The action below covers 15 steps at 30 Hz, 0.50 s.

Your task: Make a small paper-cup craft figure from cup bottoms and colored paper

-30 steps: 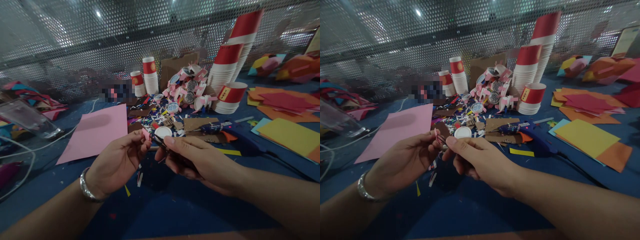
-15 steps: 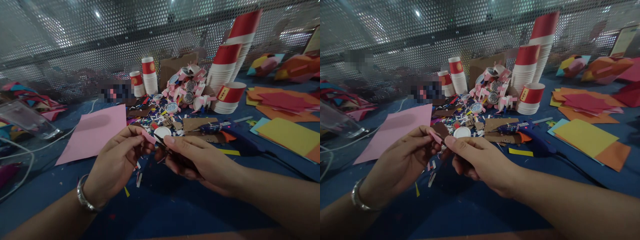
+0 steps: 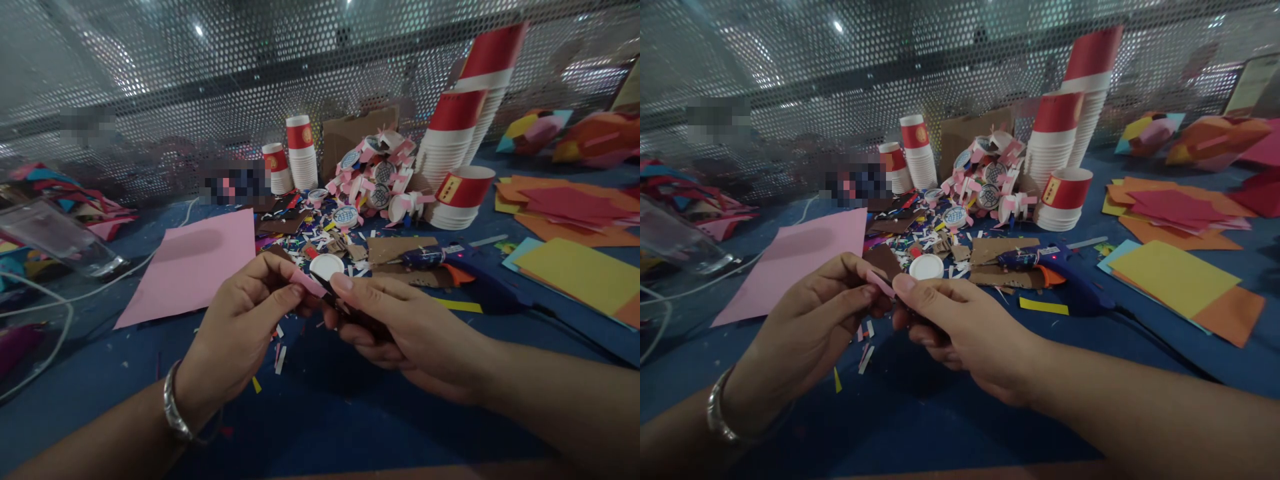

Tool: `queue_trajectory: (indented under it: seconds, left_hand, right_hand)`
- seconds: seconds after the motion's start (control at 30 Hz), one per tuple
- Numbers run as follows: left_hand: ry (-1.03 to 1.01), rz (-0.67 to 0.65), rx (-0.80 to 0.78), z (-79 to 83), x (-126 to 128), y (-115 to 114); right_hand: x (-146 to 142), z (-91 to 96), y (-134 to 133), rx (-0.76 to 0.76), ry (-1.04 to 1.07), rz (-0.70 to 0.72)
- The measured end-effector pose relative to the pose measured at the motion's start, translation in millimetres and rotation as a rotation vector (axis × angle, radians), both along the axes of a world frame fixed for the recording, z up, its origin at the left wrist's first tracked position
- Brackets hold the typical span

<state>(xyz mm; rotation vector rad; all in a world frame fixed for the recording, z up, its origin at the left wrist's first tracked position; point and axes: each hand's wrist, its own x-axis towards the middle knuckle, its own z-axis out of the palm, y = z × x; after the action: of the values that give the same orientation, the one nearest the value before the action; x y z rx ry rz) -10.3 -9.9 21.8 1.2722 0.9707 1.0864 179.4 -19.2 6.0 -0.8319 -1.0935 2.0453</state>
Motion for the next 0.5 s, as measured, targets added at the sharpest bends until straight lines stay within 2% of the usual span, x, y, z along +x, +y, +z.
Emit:
queue_trajectory:
  seconds: [0.27, 0.5]
  left_hand:
    - [0.014, 0.01, 0.029, -0.3, 2.3, -0.5]
    - [-0.018, 0.037, -0.006, 1.4, 4.6, -2.1]
  right_hand:
    - [-2.4, 2.8, -3.3, -0.049, 0.006, -0.008]
    - [-3.9, 2.1, -6.2, -0.054, 0.013, -0.026]
